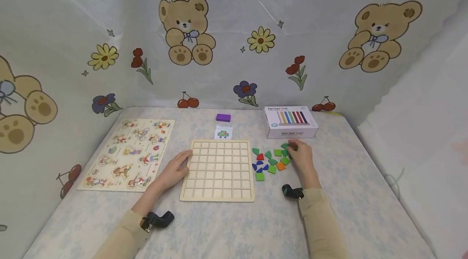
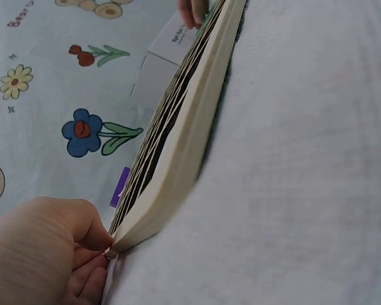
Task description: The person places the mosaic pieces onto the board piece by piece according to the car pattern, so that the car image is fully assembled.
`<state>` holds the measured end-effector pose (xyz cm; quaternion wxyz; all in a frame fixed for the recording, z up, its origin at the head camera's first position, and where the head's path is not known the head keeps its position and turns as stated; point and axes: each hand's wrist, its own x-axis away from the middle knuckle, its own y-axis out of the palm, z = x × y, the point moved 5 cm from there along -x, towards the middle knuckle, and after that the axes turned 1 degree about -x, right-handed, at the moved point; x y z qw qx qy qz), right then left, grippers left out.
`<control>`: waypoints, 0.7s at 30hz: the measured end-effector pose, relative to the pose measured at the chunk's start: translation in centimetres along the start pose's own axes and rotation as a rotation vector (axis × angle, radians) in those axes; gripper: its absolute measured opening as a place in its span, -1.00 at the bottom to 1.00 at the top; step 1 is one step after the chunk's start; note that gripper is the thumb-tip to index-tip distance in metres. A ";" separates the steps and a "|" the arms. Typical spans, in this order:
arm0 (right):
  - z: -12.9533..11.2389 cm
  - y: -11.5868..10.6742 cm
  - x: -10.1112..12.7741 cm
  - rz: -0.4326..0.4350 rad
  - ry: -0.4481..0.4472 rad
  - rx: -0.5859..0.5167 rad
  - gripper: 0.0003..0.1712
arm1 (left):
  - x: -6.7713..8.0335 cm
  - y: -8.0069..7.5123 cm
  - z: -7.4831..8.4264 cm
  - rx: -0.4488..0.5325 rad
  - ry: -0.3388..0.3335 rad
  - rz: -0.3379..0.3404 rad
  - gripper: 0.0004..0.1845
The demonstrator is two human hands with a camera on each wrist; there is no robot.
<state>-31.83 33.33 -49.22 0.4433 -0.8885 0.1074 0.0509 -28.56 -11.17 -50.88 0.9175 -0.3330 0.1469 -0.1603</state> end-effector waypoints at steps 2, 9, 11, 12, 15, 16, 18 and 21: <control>0.0 0.1 0.1 0.011 -0.005 -0.008 -0.63 | 0.0 0.1 -0.1 0.005 -0.010 -0.003 -0.34; 0.1 0.3 0.0 0.003 -0.022 -0.030 -0.62 | 0.3 0.2 -0.1 0.002 -0.014 -0.001 -0.34; 0.1 0.4 -0.1 -0.005 -0.026 -0.032 -0.61 | 0.3 0.3 -0.1 -0.008 -0.013 -0.002 -0.34; 0.1 0.4 -0.1 -0.007 -0.030 -0.032 -0.61 | 0.3 0.3 -0.1 -0.012 -0.011 -0.001 -0.34; 0.1 0.5 -0.3 -0.019 -0.040 -0.027 -0.59 | 0.2 0.3 0.0 -0.018 0.006 0.009 -0.34; 0.0 0.6 -0.3 -0.025 -0.042 -0.023 -0.58 | 0.2 0.3 0.0 -0.020 0.012 0.012 -0.34; 0.0 0.6 -0.4 -0.037 -0.044 -0.016 -0.56 | 0.2 0.2 0.0 -0.024 0.018 0.012 -0.35; 0.1 0.8 -0.5 -0.048 -0.050 -0.017 -0.52 | 0.2 0.1 0.0 -0.028 0.017 0.007 -0.35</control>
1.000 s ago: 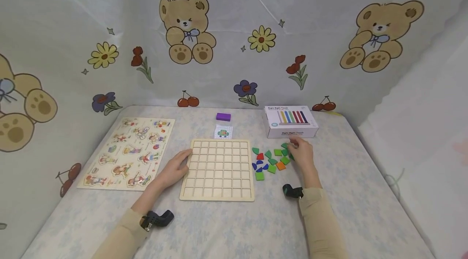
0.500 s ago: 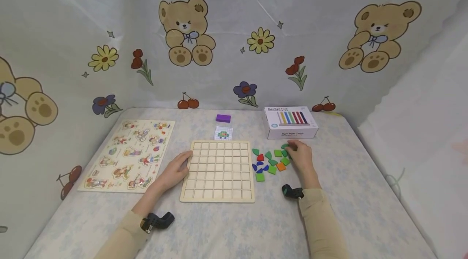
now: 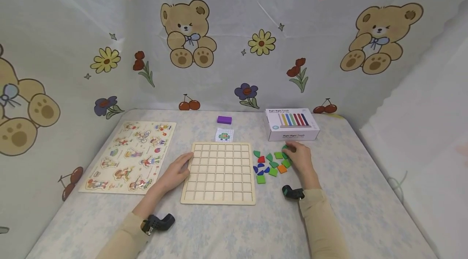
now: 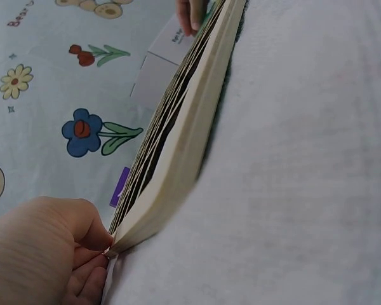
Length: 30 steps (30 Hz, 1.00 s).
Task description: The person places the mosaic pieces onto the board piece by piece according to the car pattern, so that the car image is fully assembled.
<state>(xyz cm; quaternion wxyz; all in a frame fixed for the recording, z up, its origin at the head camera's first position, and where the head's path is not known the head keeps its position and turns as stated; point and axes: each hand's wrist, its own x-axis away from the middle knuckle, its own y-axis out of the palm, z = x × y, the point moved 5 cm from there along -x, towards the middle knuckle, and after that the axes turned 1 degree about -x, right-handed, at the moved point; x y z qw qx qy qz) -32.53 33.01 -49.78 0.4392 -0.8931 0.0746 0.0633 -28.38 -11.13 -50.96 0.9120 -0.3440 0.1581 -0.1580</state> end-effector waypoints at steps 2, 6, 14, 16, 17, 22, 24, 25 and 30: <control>0.0 0.1 0.0 0.005 -0.002 -0.005 -0.50 | 0.0 0.0 0.0 0.001 -0.001 -0.001 -0.35; 0.1 0.2 0.0 0.025 0.005 -0.006 -0.50 | -0.1 -0.1 0.1 0.007 0.001 -0.001 -0.35; -0.2 0.3 0.0 0.040 -0.011 -0.014 -0.54 | 0.0 0.0 0.0 0.018 -0.012 -0.003 -0.35; -0.3 0.2 0.0 0.047 -0.020 -0.016 -0.55 | 0.0 0.0 -0.1 0.019 -0.021 -0.006 -0.35; -0.4 0.2 0.0 0.053 -0.020 -0.017 -0.55 | 0.0 0.1 -0.1 0.019 -0.024 -0.006 -0.35; -0.8 -0.3 0.2 0.084 -0.054 -0.020 -0.56 | 0.1 0.0 0.1 0.029 -0.028 -0.002 -0.35; -1.1 -0.4 0.2 0.090 -0.067 -0.026 -0.57 | 0.0 0.0 0.1 0.025 -0.022 0.001 -0.36; -1.2 -0.5 0.2 0.091 -0.066 -0.032 -0.56 | 0.0 0.0 0.1 0.023 -0.020 0.001 -0.36; -1.2 -0.4 0.2 0.057 -0.056 -0.036 -0.54 | 0.1 -0.1 0.1 0.027 -0.021 -0.004 -0.36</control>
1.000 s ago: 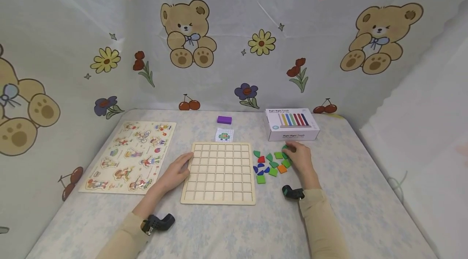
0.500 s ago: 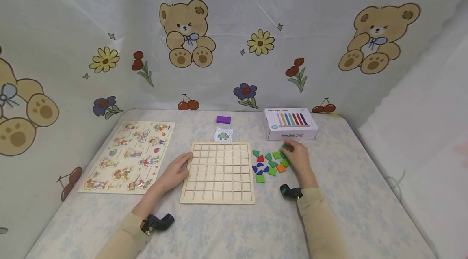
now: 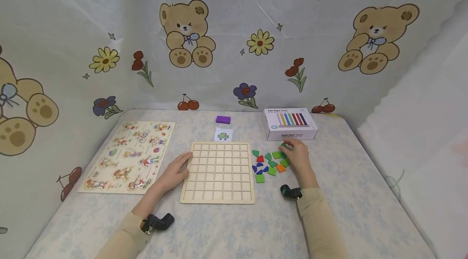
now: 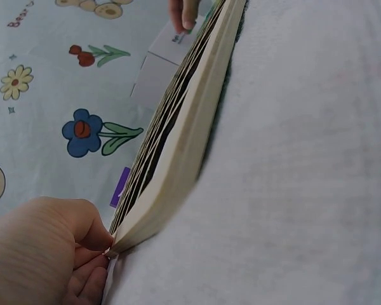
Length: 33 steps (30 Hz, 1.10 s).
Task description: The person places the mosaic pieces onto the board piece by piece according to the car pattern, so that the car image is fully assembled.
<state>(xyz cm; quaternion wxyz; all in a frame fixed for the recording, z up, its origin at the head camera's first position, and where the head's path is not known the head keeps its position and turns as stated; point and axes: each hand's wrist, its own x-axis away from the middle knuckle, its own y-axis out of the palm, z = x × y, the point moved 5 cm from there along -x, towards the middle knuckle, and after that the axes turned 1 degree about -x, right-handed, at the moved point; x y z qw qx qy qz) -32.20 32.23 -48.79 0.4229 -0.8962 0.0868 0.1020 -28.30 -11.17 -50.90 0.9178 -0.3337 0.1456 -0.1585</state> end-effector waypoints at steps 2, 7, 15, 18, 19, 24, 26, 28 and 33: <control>0.3 0.3 -0.1 -0.021 0.013 0.004 -0.54 | 0.0 0.0 0.0 0.001 -0.001 0.000 -0.36; 0.9 0.8 -0.6 -0.046 0.048 0.028 -0.52 | 0.1 0.1 0.0 -0.003 0.001 0.006 -0.36; 2.0 0.7 -0.7 -0.109 0.127 -0.049 -0.48 | 0.3 0.3 0.2 0.001 0.002 -0.006 -0.35; 2.2 0.3 -0.5 -0.108 0.108 -0.098 -0.53 | 0.3 0.3 0.2 -0.006 0.008 0.001 -0.35; 2.2 0.2 -0.4 -0.109 0.090 -0.108 -0.55 | 0.3 0.2 0.2 -0.009 0.009 0.005 -0.35; 2.2 0.0 -0.4 -0.116 -0.008 -0.090 -0.57 | 0.3 0.2 0.2 -0.004 0.001 0.007 -0.35; 2.2 0.0 -0.4 -0.117 -0.024 -0.083 -0.57 | 0.3 0.1 0.3 -0.001 0.000 0.005 -0.35; 2.3 0.0 -0.4 -0.115 -0.028 -0.074 -0.57 | 0.3 0.2 0.3 -0.007 0.001 0.007 -0.35; 2.2 0.0 -0.5 -0.101 -0.057 -0.060 -0.58 | 0.2 -0.1 0.6 -0.001 -0.007 0.005 -0.35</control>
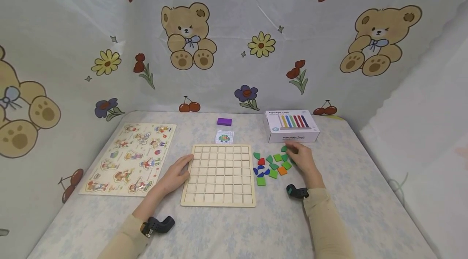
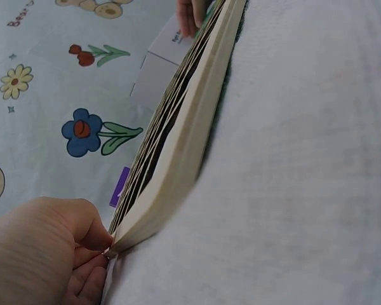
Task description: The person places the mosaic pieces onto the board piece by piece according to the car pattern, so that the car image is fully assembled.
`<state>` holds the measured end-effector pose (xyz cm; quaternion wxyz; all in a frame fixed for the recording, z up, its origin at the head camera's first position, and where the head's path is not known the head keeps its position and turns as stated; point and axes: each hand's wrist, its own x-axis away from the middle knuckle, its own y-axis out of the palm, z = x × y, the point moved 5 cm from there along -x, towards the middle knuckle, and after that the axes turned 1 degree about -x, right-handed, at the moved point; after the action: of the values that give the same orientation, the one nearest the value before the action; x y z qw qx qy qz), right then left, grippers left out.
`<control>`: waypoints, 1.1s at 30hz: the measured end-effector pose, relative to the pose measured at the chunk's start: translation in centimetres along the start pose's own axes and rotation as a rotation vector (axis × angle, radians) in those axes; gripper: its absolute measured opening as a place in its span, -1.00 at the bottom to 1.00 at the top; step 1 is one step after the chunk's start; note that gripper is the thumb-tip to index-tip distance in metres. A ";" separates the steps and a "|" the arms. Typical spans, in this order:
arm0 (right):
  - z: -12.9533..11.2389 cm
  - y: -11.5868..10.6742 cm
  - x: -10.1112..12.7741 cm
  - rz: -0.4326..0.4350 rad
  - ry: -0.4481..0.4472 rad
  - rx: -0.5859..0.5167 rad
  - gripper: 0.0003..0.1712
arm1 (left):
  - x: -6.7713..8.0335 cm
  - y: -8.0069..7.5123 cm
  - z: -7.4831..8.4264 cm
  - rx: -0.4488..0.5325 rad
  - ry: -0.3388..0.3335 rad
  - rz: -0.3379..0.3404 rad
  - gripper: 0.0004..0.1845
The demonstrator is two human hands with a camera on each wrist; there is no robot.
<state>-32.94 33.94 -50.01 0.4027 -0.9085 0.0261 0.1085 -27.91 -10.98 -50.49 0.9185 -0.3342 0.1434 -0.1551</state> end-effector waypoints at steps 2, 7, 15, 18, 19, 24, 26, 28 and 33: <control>0.0 0.0 0.1 0.005 -0.007 -0.002 -0.58 | 0.0 -0.1 0.1 0.007 -0.004 -0.004 -0.35; 0.1 -0.1 0.2 0.023 0.026 -0.032 -0.60 | 0.0 0.0 0.0 0.003 -0.001 -0.002 -0.35; -1.3 -1.3 -0.4 0.047 0.132 -0.187 -0.55 | -0.1 -0.1 -0.3 -0.002 -0.002 -0.003 -0.36; -2.3 -1.7 -0.8 0.060 0.109 -0.183 -0.54 | -0.1 -0.1 -0.4 0.000 0.002 0.007 -0.35; -2.6 -1.7 -0.9 0.062 0.099 -0.184 -0.55 | -0.1 -0.1 -0.4 -0.001 0.003 0.010 -0.35; -4.3 -1.2 -0.9 0.041 0.076 -0.187 -0.55 | 0.0 0.0 -0.5 0.003 -0.007 -0.003 -0.36; -5.5 -0.8 -0.8 0.015 0.058 -0.199 -0.55 | 0.0 0.1 -0.5 0.004 -0.013 -0.010 -0.36; -6.8 -0.4 -0.8 -0.016 0.028 -0.230 -0.56 | 0.0 0.1 -0.4 0.008 -0.016 -0.012 -0.36; -10.1 1.0 -1.1 -0.074 -0.056 -0.253 -0.55 | -0.1 0.1 -0.4 0.006 -0.020 -0.004 -0.36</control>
<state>-32.34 25.79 -43.88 0.2892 -0.9490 -0.0324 0.1213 -28.11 -11.09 -50.83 0.9207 -0.3330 0.1330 -0.1538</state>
